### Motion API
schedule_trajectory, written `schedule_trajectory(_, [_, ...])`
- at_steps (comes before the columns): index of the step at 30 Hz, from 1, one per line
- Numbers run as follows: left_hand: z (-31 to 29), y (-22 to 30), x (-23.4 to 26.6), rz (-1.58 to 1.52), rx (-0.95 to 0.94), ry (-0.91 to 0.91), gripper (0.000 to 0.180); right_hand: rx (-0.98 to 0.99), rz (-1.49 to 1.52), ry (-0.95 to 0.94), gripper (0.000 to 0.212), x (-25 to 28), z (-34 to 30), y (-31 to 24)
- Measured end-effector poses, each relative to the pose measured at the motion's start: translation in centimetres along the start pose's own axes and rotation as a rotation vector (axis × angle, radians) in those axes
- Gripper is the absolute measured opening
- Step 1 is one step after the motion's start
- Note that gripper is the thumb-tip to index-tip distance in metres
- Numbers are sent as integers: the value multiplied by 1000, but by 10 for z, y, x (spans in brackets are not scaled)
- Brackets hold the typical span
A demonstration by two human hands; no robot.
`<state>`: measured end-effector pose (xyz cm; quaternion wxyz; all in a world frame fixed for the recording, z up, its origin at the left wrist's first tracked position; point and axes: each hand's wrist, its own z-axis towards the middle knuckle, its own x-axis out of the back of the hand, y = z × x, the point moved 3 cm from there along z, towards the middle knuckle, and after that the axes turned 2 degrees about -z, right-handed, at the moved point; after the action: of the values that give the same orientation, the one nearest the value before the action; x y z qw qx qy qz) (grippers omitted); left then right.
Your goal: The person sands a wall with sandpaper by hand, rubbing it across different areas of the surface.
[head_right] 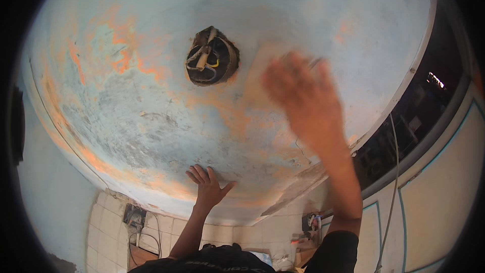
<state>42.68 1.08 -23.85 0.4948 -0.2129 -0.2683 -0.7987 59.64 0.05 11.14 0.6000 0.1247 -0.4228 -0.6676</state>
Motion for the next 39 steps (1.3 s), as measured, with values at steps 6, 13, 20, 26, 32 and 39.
schedule_trajectory(6, [0,-1,2,3,20,-114,102,227,370,92,53,-15,-17,-31])
schedule_trajectory(13, [-3,1,4,38,25,-70,89,-119,208,254,52,6,-15,21])
schedule_trajectory(20, [-1,3,0,39,4,-75,93,267,294,188,46,-14,-34,-22])
schedule_trajectory(26, [-4,0,-4,4,-22,-116,119,-154,247,334,45,8,-5,43])
schedule_trajectory(32, [-1,1,0,38,-48,-63,97,230,313,283,42,-18,-28,-25])
schedule_trajectory(39, [-2,3,-5,6,-50,-114,120,-490,243,438,44,-10,-14,24])
